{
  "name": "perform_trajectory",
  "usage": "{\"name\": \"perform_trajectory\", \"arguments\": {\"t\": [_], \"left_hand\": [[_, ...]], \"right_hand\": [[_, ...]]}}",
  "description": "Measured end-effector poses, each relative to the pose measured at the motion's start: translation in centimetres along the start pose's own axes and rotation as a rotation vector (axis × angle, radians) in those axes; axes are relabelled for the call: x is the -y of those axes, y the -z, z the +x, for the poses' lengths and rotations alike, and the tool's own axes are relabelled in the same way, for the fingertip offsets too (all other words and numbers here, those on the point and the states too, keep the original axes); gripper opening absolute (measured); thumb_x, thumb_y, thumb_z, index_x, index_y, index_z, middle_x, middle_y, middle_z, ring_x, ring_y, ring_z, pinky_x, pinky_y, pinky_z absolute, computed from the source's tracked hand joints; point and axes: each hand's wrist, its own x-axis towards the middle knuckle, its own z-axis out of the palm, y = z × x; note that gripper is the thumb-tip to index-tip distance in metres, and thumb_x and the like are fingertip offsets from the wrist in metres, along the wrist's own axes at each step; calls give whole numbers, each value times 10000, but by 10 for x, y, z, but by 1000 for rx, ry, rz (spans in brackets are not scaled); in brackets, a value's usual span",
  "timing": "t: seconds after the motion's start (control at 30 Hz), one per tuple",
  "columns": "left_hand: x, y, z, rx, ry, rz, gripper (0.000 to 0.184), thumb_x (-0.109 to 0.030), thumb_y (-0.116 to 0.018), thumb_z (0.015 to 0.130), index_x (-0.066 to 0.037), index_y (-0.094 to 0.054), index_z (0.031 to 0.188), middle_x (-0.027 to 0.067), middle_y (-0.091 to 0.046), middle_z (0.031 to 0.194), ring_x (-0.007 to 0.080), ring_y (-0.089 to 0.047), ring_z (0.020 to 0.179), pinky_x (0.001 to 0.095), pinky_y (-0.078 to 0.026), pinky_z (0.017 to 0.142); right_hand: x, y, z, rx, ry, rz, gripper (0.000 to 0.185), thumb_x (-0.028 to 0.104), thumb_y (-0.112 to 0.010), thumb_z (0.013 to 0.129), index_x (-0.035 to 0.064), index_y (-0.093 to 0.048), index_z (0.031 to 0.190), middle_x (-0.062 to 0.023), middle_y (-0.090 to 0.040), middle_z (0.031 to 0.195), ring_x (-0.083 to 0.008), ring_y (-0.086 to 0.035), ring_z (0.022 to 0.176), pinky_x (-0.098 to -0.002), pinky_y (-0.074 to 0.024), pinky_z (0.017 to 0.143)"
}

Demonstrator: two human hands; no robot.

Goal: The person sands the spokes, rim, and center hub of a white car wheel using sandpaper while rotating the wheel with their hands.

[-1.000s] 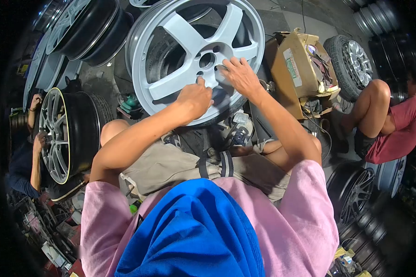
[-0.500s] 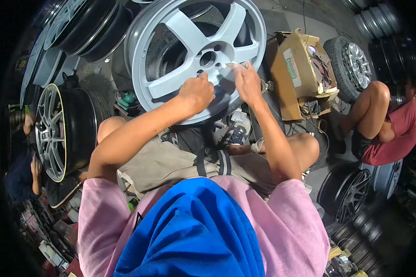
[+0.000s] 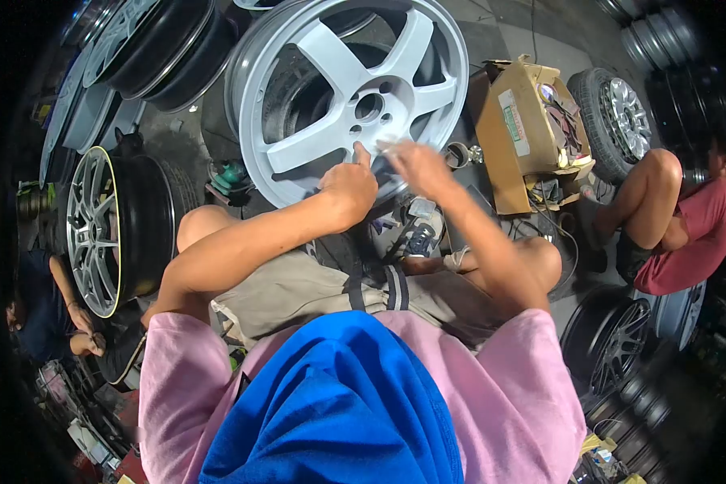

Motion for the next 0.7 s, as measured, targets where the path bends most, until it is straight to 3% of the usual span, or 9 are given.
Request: {"name": "perform_trajectory", "arguments": {"t": [0.07, 0.2, 0.23, 0.37, 0.47, 0.5, 0.53, 0.6, 0.7], "left_hand": [[2, -18, 12, -74, -114, -111, 429, -249, -692, 912, 61, -714, 1208, 472, -295, 1529, 408, -754, 968, 368, -633, 783], [19, -21, 22, -180, -316, -552, 455, -380, -614, 998, 13, -702, 1212, 497, -384, 1431, 507, -703, 989, 453, -568, 962], [20, -21, 26, -173, -365, -571, 450, -383, -604, 1005, -9, -688, 1240, 447, -476, 1374, 514, -673, 1026, 488, -542, 979], [12, -16, 13, -185, -492, -716, 451, -394, -629, 992, 1, -695, 1199, 286, -613, 1268, 450, -667, 1063, 506, -527, 955], [11, -20, 3, -285, -485, -630, 416, -368, -658, 979, 13, -698, 1140, 260, -658, 1164, 450, -670, 1041, 498, -538, 920], [13, -17, -2, -290, -446, -651, 385, -344, -679, 966, 21, -696, 1087, 248, -676, 1093, 443, -673, 1013, 494, -545, 882], [16, -16, -2, -294, -443, -654, 385, -344, -679, 966, 21, -696, 1087, 248, -676, 1093, 443, -673, 1013, 494, -545, 882], [20, -14, 0, -240, -395, -617, 374, -338, -682, 961, 24, -699, 1054, 244, -685, 1040, 430, -680, 981, 498, -546, 862], [23, -11, 1, -247, -374, -583, 366, -332, -680, 960, 27, -698, 1030, 235, -694, 985, 419, -688, 963, 495, -550, 854]], "right_hand": [[-9, 54, 19, 101, -36, -542, 451, 191, -651, 929, 195, -639, 1379, -124, -712, 1086, -314, -704, 988, -442, -574, 859], [0, 71, 52, -132, 299, -572, 460, 173, -643, 908, 167, -639, 1368, -67, -653, 1042, -257, -678, 908, -389, -564, 816], [6, 68, 58, -207, 445, -493, 448, 170, -638, 910, 156, -643, 1358, -49, -631, 1034, -241, -668, 888, -372, -558, 806], [14, 43, 61, -8, 363, -597, 448, 166, -658, 911, 122, -637, 1357, -73, -627, 1035, -222, -661, 944, -369, -537, 818], [20, 5, 65, 57, -8, -473, 167, 199, -630, 914, 83, -690, 1017, -119, -641, 749, -274, -684, 721, -386, -564, 696], [25, -8, 72, -103, 35, -305, 177, 229, -588, 980, 81, -654, 909, -41, -558, 620, -224, -582, 544, -343, -484, 548], [19, -7, 80, -100, 40, -307, 177, 229, -588, 980, 81, -654, 909, -41, -558, 620, -224, -582, 544, -343, -484, 548], [11, 0, 90, 40, -567, 1308, 289, 276, -544, 1055, 51, -646, 905, 3, -575, 675, -164, -525, 544, -310, -415, 519], [33, -11, 69, -10, -555, 1146, 326, 316, -531, 1078, 47, -656, 942, -1, -565, 686, -131, -513, 568, -297, -413, 537]]}}
